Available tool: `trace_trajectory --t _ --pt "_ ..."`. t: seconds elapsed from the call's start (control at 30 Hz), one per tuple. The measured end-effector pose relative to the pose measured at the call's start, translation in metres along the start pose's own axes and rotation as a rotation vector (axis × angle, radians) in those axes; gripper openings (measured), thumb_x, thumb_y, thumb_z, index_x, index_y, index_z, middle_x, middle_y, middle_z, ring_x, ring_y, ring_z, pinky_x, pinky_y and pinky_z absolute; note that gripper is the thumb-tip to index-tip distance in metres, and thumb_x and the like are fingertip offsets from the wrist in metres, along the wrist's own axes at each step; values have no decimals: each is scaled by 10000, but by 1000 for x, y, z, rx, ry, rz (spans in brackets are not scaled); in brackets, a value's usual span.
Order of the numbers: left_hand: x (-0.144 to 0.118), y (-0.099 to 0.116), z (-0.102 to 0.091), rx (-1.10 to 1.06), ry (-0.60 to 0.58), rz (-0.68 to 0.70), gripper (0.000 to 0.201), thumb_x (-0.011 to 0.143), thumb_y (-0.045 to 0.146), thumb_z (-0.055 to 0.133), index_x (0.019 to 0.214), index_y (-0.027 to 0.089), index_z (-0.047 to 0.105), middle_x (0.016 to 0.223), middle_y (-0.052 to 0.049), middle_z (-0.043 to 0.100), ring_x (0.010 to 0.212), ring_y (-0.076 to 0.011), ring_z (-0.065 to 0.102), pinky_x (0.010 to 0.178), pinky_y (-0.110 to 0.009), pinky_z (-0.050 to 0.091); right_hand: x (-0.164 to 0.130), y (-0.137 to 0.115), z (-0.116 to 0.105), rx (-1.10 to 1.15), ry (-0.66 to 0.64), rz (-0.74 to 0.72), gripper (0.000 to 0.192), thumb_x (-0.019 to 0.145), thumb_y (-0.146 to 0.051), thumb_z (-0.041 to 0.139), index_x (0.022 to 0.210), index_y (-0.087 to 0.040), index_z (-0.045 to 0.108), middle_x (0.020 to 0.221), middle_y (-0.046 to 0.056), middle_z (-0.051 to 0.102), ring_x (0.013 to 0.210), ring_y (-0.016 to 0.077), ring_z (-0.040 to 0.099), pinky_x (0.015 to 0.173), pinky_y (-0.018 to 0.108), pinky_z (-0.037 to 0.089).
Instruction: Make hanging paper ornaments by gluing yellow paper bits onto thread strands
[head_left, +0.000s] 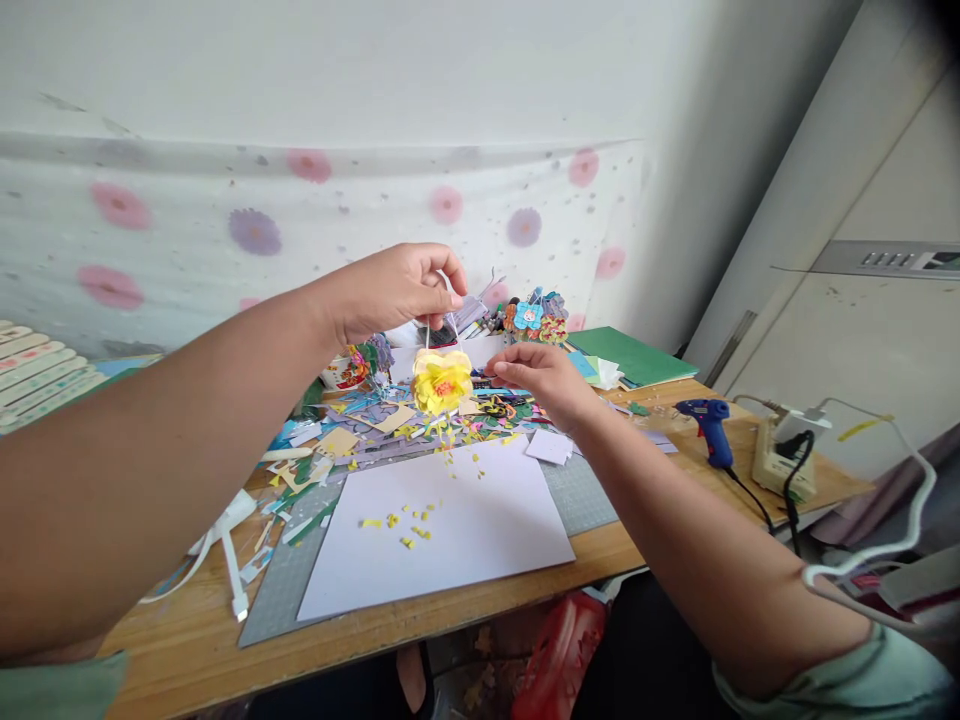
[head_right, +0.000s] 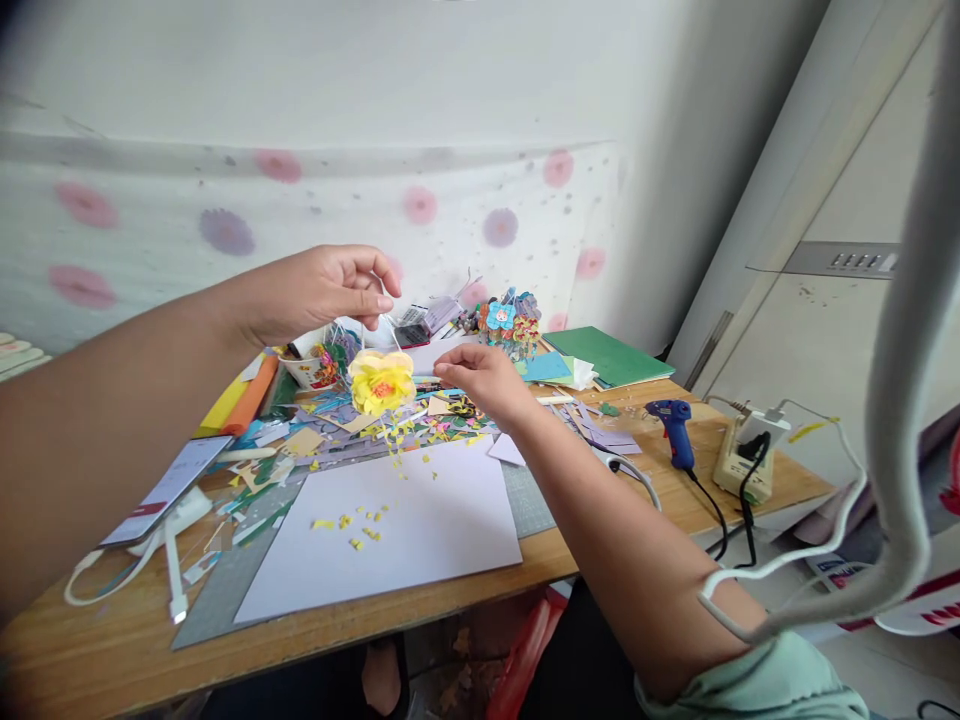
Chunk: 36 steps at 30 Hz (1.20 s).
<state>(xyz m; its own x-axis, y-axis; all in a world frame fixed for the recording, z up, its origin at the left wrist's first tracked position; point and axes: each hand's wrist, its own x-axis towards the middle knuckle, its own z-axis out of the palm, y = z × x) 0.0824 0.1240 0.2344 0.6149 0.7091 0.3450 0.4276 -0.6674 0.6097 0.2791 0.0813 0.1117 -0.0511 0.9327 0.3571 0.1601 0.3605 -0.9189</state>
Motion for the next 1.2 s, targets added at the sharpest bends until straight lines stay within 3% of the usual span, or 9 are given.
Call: trace_trajectory --t 0.13,0.27,0.37,0.47,0.6,0.77,0.9,1.2 --pt "1 -5 -21 -1 -23 -27 232 659 173 748 879 194 679 797 -44 590 820 -261 640 743 -449 484 -3 -2 -9 44 68 17 185 697 -330 694 741 -154 662 726 18 657 703 133 601 716 277 466" --pt "-5 -15 -33 -5 -55 -44 243 658 161 708 895 204 676 804 -32 595 815 -242 637 740 -416 484 3 -14 -3 53 109 -71 177 702 -316 696 769 -153 671 788 26 680 730 135 606 734 288 468" --pt "-10 -25 -34 9 -111 -10 210 666 200 661 874 228 650 808 -33 625 791 -233 630 702 -378 481 20 -31 18 -12 90 -180 213 745 -292 674 905 -153 685 916 57 703 837 162 637 803 321 491" --pt "-15 -34 -35 67 -145 19 149 684 215 618 832 236 614 841 -42 638 800 -232 625 677 -351 475 44 -48 47 -55 -38 -299 419 736 -230 698 1144 -168 624 1060 82 689 988 193 643 861 336 515" --pt "-22 -44 -40 111 -95 29 110 693 216 580 802 233 576 822 -35 624 773 -220 607 658 -334 463 74 -65 78 -129 -141 -295 663 723 -122 700 1344 -166 469 921 56 691 862 201 668 735 328 552" --pt "-28 -57 -56 173 -3 16 128 680 204 538 801 232 568 794 -28 613 755 -215 595 642 -322 450 91 -78 97 -168 -214 -230 540 730 -43 643 1245 -155 526 743 -4 641 718 169 633 606 269 510" --pt "-31 -65 -66 171 25 3 144 670 189 533 802 234 571 810 -25 626 777 -214 592 669 -323 447 102 -82 110 -174 -218 -248 501 674 17 607 1133 -177 554 736 -29 627 705 147 623 560 223 474" --pt "-39 -70 -76 75 218 -29 101 706 169 557 792 212 589 775 -15 611 755 -191 578 692 -322 439 125 -80 135 -325 -114 -395 448 645 -37 655 1063 -181 580 852 -2 663 786 181 646 710 307 526"
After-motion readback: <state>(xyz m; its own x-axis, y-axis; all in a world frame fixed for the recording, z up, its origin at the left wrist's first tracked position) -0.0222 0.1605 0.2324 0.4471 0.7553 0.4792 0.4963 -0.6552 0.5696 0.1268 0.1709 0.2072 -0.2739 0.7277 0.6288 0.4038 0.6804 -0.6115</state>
